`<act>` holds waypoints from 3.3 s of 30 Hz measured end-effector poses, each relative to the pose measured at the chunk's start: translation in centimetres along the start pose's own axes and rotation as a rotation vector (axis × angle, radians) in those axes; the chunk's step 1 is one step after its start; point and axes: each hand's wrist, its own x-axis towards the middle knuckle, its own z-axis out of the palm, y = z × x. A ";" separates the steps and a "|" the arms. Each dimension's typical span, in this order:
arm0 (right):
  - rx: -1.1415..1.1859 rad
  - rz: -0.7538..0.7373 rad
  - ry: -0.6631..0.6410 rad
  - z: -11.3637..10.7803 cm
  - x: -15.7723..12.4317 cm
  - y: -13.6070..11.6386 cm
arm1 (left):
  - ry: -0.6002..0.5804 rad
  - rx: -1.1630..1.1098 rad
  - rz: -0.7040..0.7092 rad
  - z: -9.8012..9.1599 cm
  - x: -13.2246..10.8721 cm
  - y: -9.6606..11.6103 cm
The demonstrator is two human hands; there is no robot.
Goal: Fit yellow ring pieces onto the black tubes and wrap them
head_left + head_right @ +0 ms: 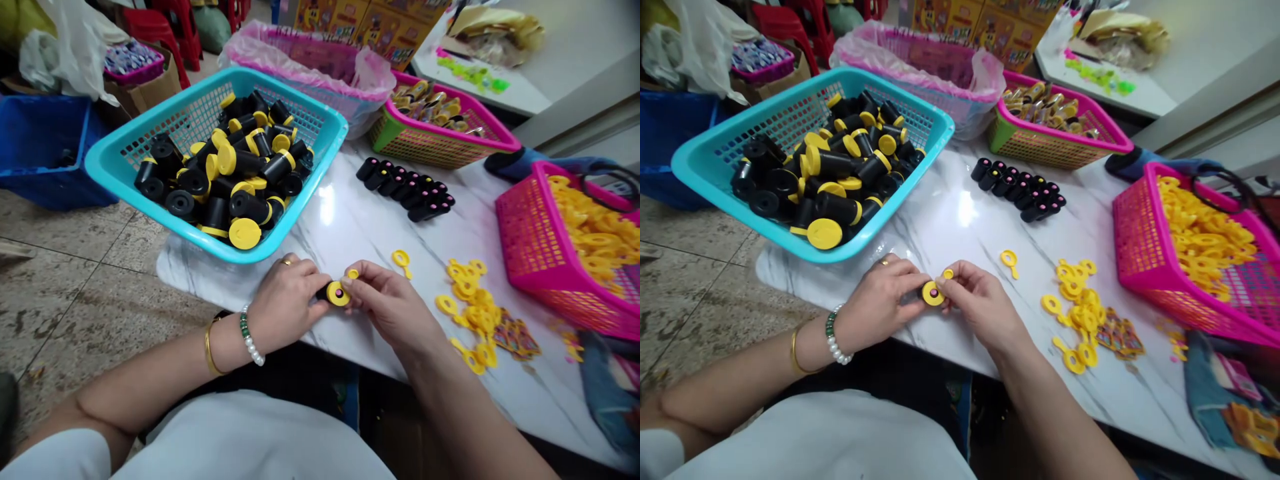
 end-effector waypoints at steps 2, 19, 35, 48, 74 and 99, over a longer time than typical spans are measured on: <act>-0.031 -0.007 0.013 0.2 -0.1 0.0 | -0.006 0.009 0.005 0.0 -0.1 0.1; -0.074 0.028 0.013 1.2 -1.5 1.0 | -0.146 -0.356 -0.218 -1.3 1.8 0.5; 0.079 -0.060 0.068 -0.4 -0.8 1.1 | -0.147 -0.105 -0.064 0.3 -0.6 0.9; -0.196 0.089 -0.281 -2.4 0.5 -1.7 | -0.245 -0.162 -0.106 0.4 0.0 0.4; -0.291 -0.165 -0.117 -2.5 -2.5 1.4 | -0.216 -0.116 -0.023 1.0 -0.3 0.4; -0.043 0.011 -0.019 0.5 -2.6 1.3 | -0.288 -0.386 -0.136 -1.1 0.6 0.5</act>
